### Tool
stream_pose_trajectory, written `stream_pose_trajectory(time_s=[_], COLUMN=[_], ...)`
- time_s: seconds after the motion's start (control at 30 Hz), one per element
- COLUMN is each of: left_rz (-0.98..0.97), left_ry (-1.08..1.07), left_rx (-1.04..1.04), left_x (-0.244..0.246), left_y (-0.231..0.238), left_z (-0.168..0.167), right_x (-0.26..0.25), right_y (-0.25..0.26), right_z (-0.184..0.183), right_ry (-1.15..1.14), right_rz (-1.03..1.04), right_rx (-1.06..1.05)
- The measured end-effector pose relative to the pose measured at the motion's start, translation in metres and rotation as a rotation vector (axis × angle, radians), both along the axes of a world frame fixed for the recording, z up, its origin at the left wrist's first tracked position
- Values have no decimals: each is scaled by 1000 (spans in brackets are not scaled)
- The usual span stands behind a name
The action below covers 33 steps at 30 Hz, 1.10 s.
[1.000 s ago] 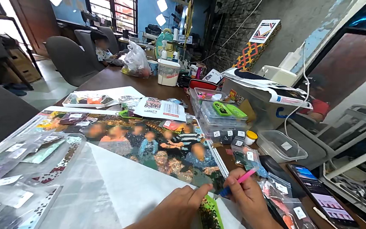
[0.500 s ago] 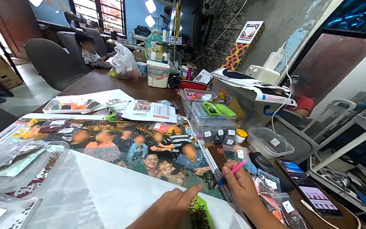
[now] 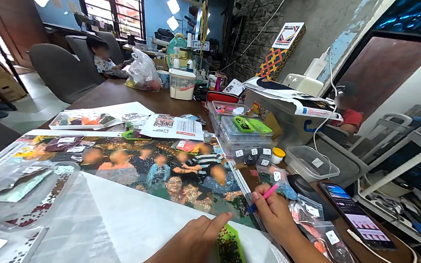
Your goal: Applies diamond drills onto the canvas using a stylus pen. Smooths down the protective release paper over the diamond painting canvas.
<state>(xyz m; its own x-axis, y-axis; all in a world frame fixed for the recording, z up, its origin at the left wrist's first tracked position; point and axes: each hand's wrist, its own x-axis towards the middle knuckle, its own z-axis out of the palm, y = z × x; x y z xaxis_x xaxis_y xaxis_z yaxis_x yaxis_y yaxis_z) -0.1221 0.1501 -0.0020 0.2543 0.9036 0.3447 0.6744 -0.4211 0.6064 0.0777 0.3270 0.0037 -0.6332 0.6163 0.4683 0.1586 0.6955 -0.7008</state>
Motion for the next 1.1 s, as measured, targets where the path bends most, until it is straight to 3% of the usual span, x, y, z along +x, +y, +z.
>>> stream_pose_trajectory(time_s=[0.57, 0.8, 1.1], left_rz=[4, 4, -7], left_ry=[32, 34, 0], left_rx=[2, 18, 1], left_x=[1, 0, 0], left_y=[0, 1, 1], left_z=[1, 1, 2], right_x=[0, -2, -5], right_y=[-3, -6, -9], right_z=[14, 12, 4], right_ry=[-231, -225, -53], right_rz=[25, 19, -21], right_rx=[37, 137, 125])
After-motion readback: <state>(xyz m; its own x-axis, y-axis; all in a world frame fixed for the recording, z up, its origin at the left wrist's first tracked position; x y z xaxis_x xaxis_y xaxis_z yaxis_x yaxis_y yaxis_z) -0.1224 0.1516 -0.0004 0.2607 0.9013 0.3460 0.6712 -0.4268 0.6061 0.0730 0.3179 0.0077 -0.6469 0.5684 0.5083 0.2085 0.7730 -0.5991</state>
